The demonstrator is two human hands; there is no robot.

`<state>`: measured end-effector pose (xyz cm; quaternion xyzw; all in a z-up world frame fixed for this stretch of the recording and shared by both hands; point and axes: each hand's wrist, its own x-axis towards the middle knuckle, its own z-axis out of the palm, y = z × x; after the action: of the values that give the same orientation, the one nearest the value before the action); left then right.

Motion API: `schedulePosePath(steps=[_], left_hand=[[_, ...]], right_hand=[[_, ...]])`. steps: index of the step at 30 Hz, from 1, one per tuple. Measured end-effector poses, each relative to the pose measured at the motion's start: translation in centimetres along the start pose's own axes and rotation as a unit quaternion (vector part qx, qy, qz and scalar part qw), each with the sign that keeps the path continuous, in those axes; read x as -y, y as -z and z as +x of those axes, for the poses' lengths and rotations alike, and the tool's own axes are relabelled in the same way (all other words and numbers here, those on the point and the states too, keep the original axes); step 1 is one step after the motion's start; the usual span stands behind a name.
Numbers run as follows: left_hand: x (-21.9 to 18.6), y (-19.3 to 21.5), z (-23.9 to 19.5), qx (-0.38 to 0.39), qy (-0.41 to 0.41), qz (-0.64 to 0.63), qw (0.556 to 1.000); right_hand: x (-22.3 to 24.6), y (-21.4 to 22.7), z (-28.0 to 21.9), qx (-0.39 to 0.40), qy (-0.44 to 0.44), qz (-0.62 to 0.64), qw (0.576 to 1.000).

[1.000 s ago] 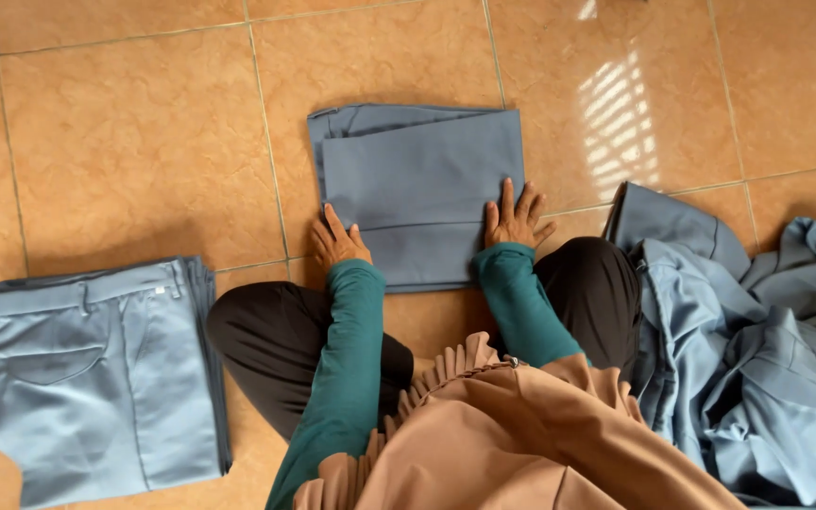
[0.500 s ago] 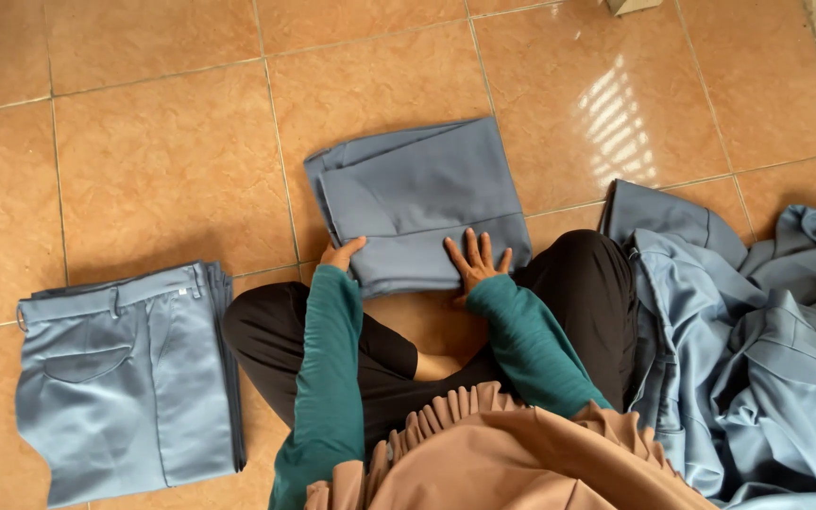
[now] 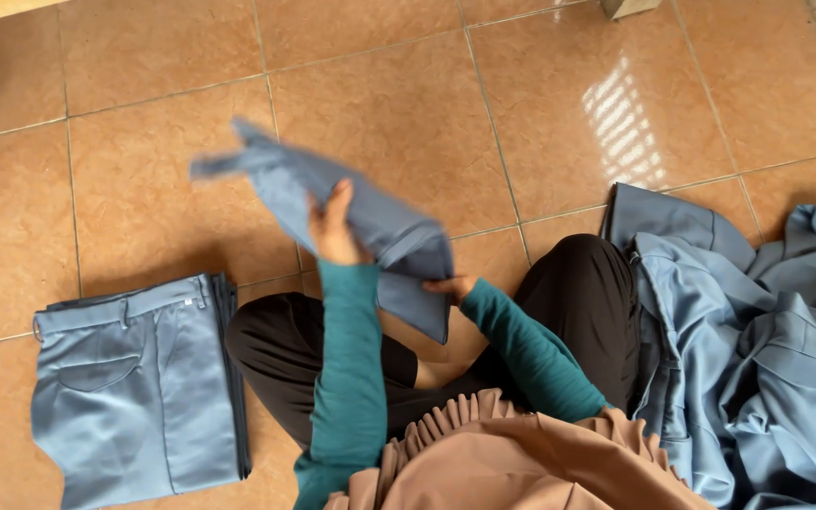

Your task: The person sits on a tiled floor and folds several pairs of light blue trousers by hand. They lay each pair flat, fold the legs together, and then fold the garment into a compact rectangle, stacking the finished items to the side.

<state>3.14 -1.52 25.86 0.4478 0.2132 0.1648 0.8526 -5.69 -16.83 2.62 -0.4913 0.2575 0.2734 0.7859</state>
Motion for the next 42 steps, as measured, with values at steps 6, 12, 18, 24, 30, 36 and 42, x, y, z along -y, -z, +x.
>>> schedulePosePath(steps=[6, 12, 18, 24, 30, 36, 42], left_hand=[[6.9, -1.5, 3.9, 0.239, 0.066, 0.247, 0.937], [20.2, 9.7, 3.8, 0.203, -0.166, 0.564, 0.783], [19.9, 8.8, -0.5, 0.340, -0.131, 0.757, 0.543], [19.3, 8.7, 2.6, 0.405, -0.094, 0.799, 0.434], [20.3, 14.9, 10.6, 0.256, -0.269, 0.811, 0.453], [16.0, 16.4, 15.7, 0.154, -0.057, 0.863, 0.478], [17.6, 16.2, 16.6, 0.076, 0.044, 0.798, 0.597]], right_hand=[[-4.1, 14.4, 9.6, -0.101, 0.007, 0.044, 0.994], [-2.4, 13.3, 8.8, -0.303, -0.001, -0.279, 0.911], [3.7, 2.9, 4.4, -0.409, 0.338, -0.591, 0.608], [5.9, 0.3, 5.8, -0.230, 0.166, -0.711, 0.643], [5.7, 1.0, 6.5, -0.310, 0.192, -0.699, 0.615], [6.5, 0.7, 6.1, -0.280, 0.158, -0.700, 0.638], [7.6, 1.6, 5.2, -0.322, 0.212, -0.618, 0.685]])
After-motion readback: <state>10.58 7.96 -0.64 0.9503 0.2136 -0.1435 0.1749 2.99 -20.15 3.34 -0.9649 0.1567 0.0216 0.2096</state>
